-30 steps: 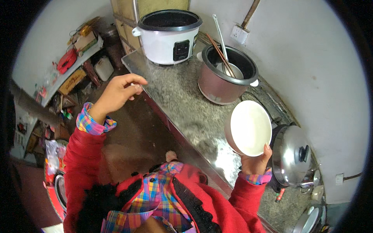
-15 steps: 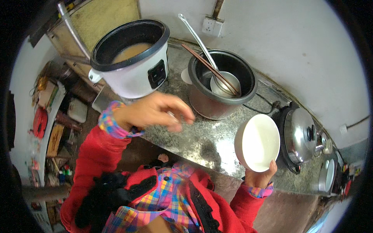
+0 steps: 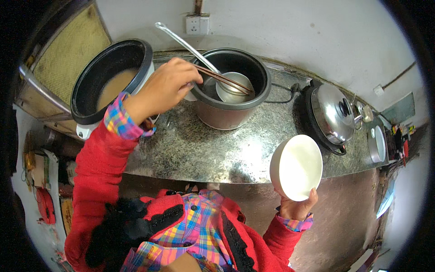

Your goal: The person cracks an egg into a bowl, serves porridge from a rice cooker into a bowl, and kneads dough in a metal bowl. The person also washes hands at the sink.

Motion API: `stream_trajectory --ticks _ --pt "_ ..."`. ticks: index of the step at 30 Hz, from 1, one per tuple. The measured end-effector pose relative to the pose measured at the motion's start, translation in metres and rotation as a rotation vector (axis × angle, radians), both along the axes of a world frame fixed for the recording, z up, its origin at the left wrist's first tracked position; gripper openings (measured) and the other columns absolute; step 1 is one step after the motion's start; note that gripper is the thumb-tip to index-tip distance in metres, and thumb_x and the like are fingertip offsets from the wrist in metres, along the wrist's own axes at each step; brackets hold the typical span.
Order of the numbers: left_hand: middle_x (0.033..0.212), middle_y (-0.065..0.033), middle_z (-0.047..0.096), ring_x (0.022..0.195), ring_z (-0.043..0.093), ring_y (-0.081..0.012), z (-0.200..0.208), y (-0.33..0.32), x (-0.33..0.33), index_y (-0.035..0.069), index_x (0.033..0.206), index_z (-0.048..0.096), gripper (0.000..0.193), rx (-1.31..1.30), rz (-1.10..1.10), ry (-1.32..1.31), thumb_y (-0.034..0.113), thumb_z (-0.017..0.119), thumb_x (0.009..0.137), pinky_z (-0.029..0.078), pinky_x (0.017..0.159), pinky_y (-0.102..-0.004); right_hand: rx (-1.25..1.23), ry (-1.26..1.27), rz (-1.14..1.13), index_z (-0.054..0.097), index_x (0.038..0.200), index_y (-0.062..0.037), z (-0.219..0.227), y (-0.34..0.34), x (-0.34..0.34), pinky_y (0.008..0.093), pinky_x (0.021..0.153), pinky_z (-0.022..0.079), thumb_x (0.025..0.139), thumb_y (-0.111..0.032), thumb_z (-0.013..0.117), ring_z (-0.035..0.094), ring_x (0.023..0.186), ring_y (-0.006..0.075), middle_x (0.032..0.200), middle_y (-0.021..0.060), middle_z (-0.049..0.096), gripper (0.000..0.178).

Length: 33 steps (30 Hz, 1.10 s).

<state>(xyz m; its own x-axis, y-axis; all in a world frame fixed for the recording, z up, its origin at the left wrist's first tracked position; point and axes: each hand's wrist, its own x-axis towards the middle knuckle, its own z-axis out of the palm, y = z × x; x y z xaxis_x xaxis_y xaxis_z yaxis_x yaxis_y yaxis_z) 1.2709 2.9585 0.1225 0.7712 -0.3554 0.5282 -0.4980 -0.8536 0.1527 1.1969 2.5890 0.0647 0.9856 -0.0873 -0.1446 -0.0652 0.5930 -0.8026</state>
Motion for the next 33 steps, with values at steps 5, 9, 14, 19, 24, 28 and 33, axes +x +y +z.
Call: stream_trajectory --ticks 5,9,14,19,24,28,33 --pt "0.086 -0.0046 0.052 0.089 0.048 -0.0246 -0.027 -0.006 0.063 0.007 0.089 0.056 0.023 0.241 0.050 0.047 0.008 0.062 0.067 0.044 0.074 -0.0348 0.083 -0.001 -0.058 0.039 0.121 -0.0091 -0.018 -0.016 0.002 0.0400 0.056 0.052 0.076 -0.042 0.053 0.057 0.086 0.0302 0.113 0.0124 0.050 0.057" --pt "0.083 -0.0064 0.052 0.086 0.049 -0.0257 -0.042 0.000 0.086 0.007 0.084 0.054 0.023 0.452 0.166 0.024 0.008 0.063 0.063 0.046 0.068 -0.0354 0.136 0.017 -0.160 0.037 0.122 -0.0082 -0.030 -0.029 0.008 0.0431 0.059 0.053 0.077 -0.040 0.052 0.056 0.091 0.0313 0.116 0.0125 0.048 0.057" --pt "0.079 -0.0071 0.052 0.082 0.051 -0.0262 -0.034 -0.001 0.079 0.007 0.079 0.054 0.016 0.412 0.091 0.116 0.006 0.059 0.065 0.046 0.065 -0.0371 0.130 0.024 -0.086 0.034 0.124 -0.0064 -0.042 -0.041 0.024 0.0449 0.063 0.054 0.078 -0.038 0.051 0.055 0.096 0.0314 0.118 0.0136 0.047 0.059" --pt "0.076 -0.0081 0.052 0.079 0.052 -0.0282 -0.013 -0.008 0.068 0.008 0.077 0.054 0.011 0.387 0.124 0.310 0.007 0.059 0.067 0.044 0.063 -0.0388 0.157 0.078 -0.073 0.033 0.125 -0.0065 -0.043 -0.036 0.045 0.0455 0.063 0.054 0.078 -0.038 0.051 0.055 0.096 0.0309 0.118 0.0136 0.047 0.059" --pt "0.078 -0.0098 0.054 0.079 0.054 -0.0294 -0.004 -0.016 0.071 0.006 0.078 0.056 0.013 0.287 0.101 0.553 0.013 0.061 0.070 0.044 0.065 -0.0387 0.133 0.088 -0.025 0.033 0.125 -0.0077 -0.047 -0.038 0.057 0.0470 0.064 0.054 0.077 -0.039 0.052 0.054 0.098 0.0307 0.119 0.0136 0.046 0.060" --pt "0.082 -0.0101 0.056 0.082 0.053 -0.0297 0.001 0.000 0.094 0.006 0.087 0.058 0.017 0.379 0.165 0.389 0.015 0.060 0.073 0.044 0.068 -0.0385 0.101 0.077 -0.016 0.033 0.125 -0.0083 -0.057 -0.048 0.061 0.0475 0.065 0.053 0.077 -0.040 0.052 0.053 0.099 0.0306 0.119 0.0132 0.046 0.061" --pt "0.093 -0.0078 0.056 0.098 0.048 -0.0260 -0.006 0.031 0.130 0.011 0.099 0.056 0.029 0.649 0.344 0.246 0.013 0.059 0.071 0.037 0.083 -0.0406 0.186 0.093 0.037 0.037 0.122 -0.0002 -0.054 -0.050 0.059 0.0410 0.088 0.043 0.075 -0.030 0.054 0.050 0.105 0.0260 0.117 0.0134 0.048 0.058"
